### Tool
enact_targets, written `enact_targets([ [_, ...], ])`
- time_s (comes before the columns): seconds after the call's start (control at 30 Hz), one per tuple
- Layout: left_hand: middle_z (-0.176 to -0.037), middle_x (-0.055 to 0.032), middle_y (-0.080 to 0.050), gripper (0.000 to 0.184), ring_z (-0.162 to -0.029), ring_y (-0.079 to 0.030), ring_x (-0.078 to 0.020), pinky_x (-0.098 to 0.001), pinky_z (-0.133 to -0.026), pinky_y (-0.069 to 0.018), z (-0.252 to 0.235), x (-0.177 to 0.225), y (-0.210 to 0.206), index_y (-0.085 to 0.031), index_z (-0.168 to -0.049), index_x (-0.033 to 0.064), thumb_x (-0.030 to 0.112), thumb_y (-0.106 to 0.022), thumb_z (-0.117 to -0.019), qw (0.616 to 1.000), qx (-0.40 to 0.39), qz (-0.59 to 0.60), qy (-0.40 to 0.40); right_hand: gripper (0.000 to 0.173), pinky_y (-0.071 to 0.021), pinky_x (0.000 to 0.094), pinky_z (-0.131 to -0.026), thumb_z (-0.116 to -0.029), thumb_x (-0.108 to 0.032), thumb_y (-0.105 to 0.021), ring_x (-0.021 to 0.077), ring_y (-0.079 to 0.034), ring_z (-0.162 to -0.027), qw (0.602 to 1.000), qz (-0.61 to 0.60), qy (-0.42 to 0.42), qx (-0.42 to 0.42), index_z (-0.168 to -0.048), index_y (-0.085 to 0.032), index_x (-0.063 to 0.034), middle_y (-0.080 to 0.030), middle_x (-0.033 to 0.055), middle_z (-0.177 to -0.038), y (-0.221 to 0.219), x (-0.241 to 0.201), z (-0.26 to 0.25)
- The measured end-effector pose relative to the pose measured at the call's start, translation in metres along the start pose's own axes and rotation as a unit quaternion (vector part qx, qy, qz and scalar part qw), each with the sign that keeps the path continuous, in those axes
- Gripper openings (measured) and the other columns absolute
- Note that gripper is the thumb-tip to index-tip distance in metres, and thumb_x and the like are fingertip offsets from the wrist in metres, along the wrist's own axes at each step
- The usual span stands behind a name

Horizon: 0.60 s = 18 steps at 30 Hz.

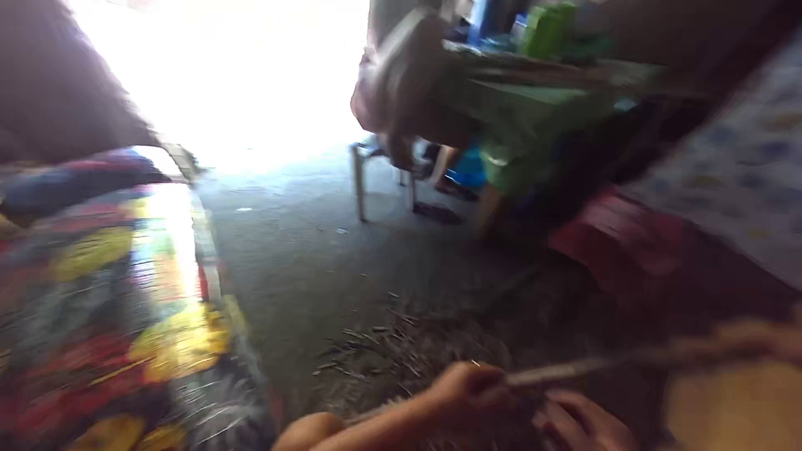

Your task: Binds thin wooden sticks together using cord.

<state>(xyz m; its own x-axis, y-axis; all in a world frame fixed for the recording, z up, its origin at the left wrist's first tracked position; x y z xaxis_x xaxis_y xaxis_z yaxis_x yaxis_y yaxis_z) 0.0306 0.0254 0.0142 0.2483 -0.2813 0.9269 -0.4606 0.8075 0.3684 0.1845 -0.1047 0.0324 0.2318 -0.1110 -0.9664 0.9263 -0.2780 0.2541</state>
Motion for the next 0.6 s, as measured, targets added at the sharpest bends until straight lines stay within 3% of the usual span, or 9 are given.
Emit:
enact_targets([
  [0.07, -0.108, -0.0119, -0.072, 0.027, -0.094, -0.069, -0.0139, -0.0329, -0.091, -0.0556, -0.001, 0.001, 0.002, -0.069, -0.123, -0.0018, 0.014, -0.057, -0.1037, 0.999, -0.02, 0.036, 0.003, 0.02, -0.0594, 0.0289, -0.054, -0.1036, -0.014, -0.055, 0.0101, -0.067, -0.062, 0.998, 0.013, 0.005, 0.065, -0.113, -0.068, -0.0023, -0.072, 0.0025, -0.084, -0.003, -0.001, 0.002],
  [0.13, -0.101, -0.0039, -0.071, 0.026, -0.082, -0.066, -0.0065, -0.0263, -0.077, -0.0572, -0.003, -0.022, -0.005, -0.071, -0.121, 0.0054, 0.018, -0.057, -0.1028, 0.996, -0.012, 0.066, -0.061, 0.02, -0.0573, 0.0265, -0.053, -0.104, -0.014, -0.054, 0.0085, -0.065, -0.061, 0.996, -0.015, 0.006, 0.093, -0.114, -0.069, -0.0033, -0.072, 0.0007, -0.083, 0.001, 0.006, 0.001],
  [0.23, -0.096, -0.001, -0.071, 0.027, -0.073, -0.062, -0.0026, -0.0226, -0.067, -0.0546, -0.003, -0.029, -0.012, -0.072, -0.12, 0.007, 0.021, -0.057, -0.1022, 0.994, -0.014, 0.073, -0.084, 0.019, -0.0565, 0.025, -0.054, -0.1039, -0.015, -0.056, 0.0073, -0.064, -0.061, 0.995, -0.052, 0.007, 0.083, -0.108, -0.07, -0.0028, -0.072, 0.0008, -0.082, 0.002, 0.007, 0.002],
  [0.37, -0.092, 0.0, -0.07, 0.028, -0.071, -0.06, -0.0021, -0.0214, -0.065, -0.0535, -0.002, -0.029, -0.011, -0.072, -0.121, 0.0075, 0.023, -0.056, -0.1034, 0.992, -0.03, 0.078, -0.098, 0.018, -0.0542, 0.022, -0.052, -0.1041, -0.015, -0.057, 0.0054, -0.062, -0.058, 0.995, -0.07, 0.013, 0.069, -0.102, -0.07, -0.0034, -0.071, -0.0005, -0.079, 0.004, 0.006, 0.002],
  [0.5, -0.09, 0.002, -0.07, 0.027, -0.071, -0.061, -0.0016, -0.0206, -0.066, -0.0533, -0.002, -0.027, -0.006, -0.074, -0.121, 0.0116, 0.025, -0.058, -0.103, 0.994, -0.006, 0.041, -0.099, 0.018, -0.0542, 0.0231, -0.051, -0.1044, -0.014, -0.055, 0.0068, -0.061, -0.057, 0.991, -0.039, 0.056, 0.118, -0.099, -0.068, -0.0034, -0.069, -0.0003, -0.077, 0.027, 0.002, -0.001],
  [0.6, -0.09, 0.0025, -0.069, 0.026, -0.072, -0.061, -0.0018, -0.0201, -0.067, -0.0538, -0.003, -0.028, -0.002, -0.074, -0.12, 0.0126, 0.025, -0.06, -0.1022, 0.994, 0.007, 0.026, -0.105, 0.017, -0.0539, 0.024, -0.05, -0.1047, -0.012, -0.053, 0.0086, -0.061, -0.057, 0.983, -0.054, 0.083, 0.152, -0.106, -0.067, -0.0003, -0.069, 0.0021, -0.078, 0.053, 0.0, -0.001],
])
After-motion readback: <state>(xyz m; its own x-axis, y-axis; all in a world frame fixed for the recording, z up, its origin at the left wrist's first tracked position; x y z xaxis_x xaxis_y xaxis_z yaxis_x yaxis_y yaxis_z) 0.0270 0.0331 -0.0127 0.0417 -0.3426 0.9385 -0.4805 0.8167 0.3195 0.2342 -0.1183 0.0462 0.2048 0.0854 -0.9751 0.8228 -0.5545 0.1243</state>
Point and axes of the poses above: each hand's wrist, its own z-axis away from the middle knuckle, its own y-axis out of the back of the hand, x = y × z, the point moved 4 cm from there along -z, towards the middle knuckle
